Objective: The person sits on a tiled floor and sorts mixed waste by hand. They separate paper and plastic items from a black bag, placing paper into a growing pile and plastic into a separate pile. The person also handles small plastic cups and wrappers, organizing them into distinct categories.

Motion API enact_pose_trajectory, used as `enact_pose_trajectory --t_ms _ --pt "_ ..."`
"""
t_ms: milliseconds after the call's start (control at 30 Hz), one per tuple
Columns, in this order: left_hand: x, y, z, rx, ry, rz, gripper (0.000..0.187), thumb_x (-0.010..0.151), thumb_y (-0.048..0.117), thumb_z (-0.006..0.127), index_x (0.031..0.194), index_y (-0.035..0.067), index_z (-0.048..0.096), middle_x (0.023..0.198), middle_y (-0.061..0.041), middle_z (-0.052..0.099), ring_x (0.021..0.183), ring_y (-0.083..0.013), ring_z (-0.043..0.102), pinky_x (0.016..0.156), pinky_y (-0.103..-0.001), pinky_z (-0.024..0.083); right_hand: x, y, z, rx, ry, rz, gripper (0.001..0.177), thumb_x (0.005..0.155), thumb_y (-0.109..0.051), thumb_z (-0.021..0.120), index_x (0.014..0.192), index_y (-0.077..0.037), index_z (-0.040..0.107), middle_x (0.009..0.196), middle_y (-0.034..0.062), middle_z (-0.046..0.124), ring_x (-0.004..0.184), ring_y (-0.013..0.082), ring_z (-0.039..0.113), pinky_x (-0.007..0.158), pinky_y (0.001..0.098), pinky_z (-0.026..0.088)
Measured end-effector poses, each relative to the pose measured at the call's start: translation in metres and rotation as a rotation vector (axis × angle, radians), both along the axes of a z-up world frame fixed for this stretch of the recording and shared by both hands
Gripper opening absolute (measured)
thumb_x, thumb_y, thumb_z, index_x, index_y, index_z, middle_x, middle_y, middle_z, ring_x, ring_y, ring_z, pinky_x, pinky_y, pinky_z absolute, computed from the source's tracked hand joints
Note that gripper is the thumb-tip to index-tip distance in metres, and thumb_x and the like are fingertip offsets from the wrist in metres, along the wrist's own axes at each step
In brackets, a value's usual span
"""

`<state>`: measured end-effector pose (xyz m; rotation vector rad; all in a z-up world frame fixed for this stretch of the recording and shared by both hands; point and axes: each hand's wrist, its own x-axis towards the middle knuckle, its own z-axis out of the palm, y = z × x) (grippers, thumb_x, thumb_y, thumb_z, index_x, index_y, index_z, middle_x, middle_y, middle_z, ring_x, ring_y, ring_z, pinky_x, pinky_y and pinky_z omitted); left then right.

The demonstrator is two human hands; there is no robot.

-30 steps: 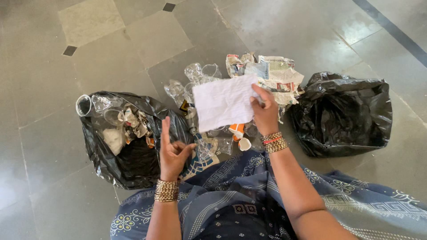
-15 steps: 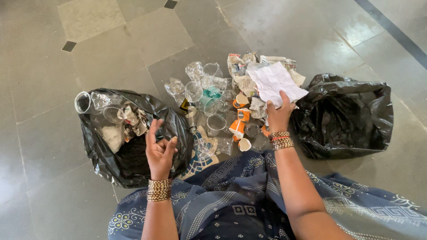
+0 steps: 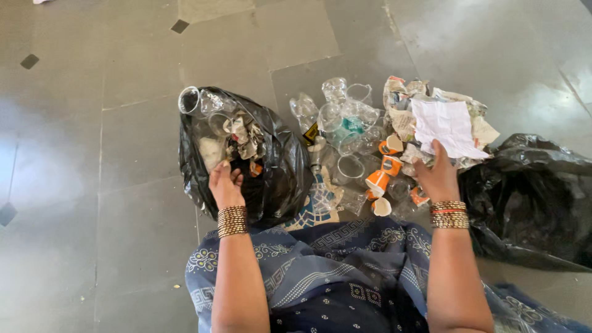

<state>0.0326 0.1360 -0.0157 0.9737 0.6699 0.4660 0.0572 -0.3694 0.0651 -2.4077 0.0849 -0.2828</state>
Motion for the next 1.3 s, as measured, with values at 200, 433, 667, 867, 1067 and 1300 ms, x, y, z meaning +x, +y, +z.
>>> enact_pose_trajectory --t_ms 200,433,667,867,1067,1300 --pt "0.032 -0.027 -0.046 0.523 0.131 -0.275 0.046 0.100 0.032 0.063 0.140 0.010 0.060 0.134 -0.010 0.053 0.109 -0.0263 0.061 0.087 -0.039 0.053 -0.017 0.015 0.087 0.139 0.568 0.073 0.061 0.096 -0.026 0.064 0.153 -0.010 0.051 0.111 0.0243 0.077 0.072 0.0247 0.071 0.072 0.0391 0.057" --pt "0.035 -0.022 -0.068 0.907 0.062 -0.194 0.038 0.105 0.024 0.062 0.135 0.001 0.062 0.139 -0.023 0.055 0.127 -0.0370 0.054 0.107 -0.042 0.041 -0.028 0.024 0.110 0.069 0.386 0.379 0.061 0.092 -0.029 0.068 0.146 -0.008 0.051 0.126 0.0157 0.071 0.101 0.0211 0.069 0.086 0.0377 0.054" --pt "0.014 -0.036 0.007 0.868 -0.017 0.001 0.022 0.095 0.006 0.068 0.116 -0.001 0.070 0.118 -0.011 0.068 0.095 -0.0213 0.067 0.084 -0.032 0.054 -0.034 0.058 0.121 0.026 0.413 0.484 0.059 0.092 -0.032 0.064 0.147 -0.014 0.051 0.131 0.0109 0.069 0.110 0.0217 0.071 0.093 0.0371 0.055" --pt "-0.014 -0.078 0.078 0.651 -0.288 -0.165 0.013 0.104 0.003 0.068 0.116 -0.001 0.067 0.104 -0.006 0.070 0.084 -0.0090 0.068 0.074 -0.024 0.057 -0.043 0.120 0.106 0.229 0.297 0.702 0.052 0.094 -0.028 0.065 0.143 -0.014 0.055 0.130 0.0087 0.070 0.102 0.0178 0.075 0.086 0.0343 0.061" --pt "-0.036 -0.129 0.127 0.741 -0.366 -0.417 0.031 0.095 -0.001 0.070 0.126 0.003 0.063 0.112 -0.005 0.067 0.082 -0.0080 0.064 0.069 -0.021 0.054 -0.050 0.165 0.079 0.687 0.117 0.586 0.045 0.102 -0.016 0.059 0.145 -0.008 0.050 0.126 0.0083 0.066 0.100 0.0128 0.072 0.083 0.0287 0.062" --pt "-0.040 -0.156 0.135 0.560 -0.496 -0.676 0.015 0.094 -0.002 0.066 0.109 0.003 0.068 0.121 -0.007 0.063 0.093 -0.0102 0.071 0.071 -0.026 0.064 -0.039 0.149 0.052 0.959 0.246 0.489 0.030 0.103 -0.025 0.059 0.123 -0.004 0.061 0.102 0.0008 0.068 0.087 0.0061 0.067 0.077 0.0284 0.062"
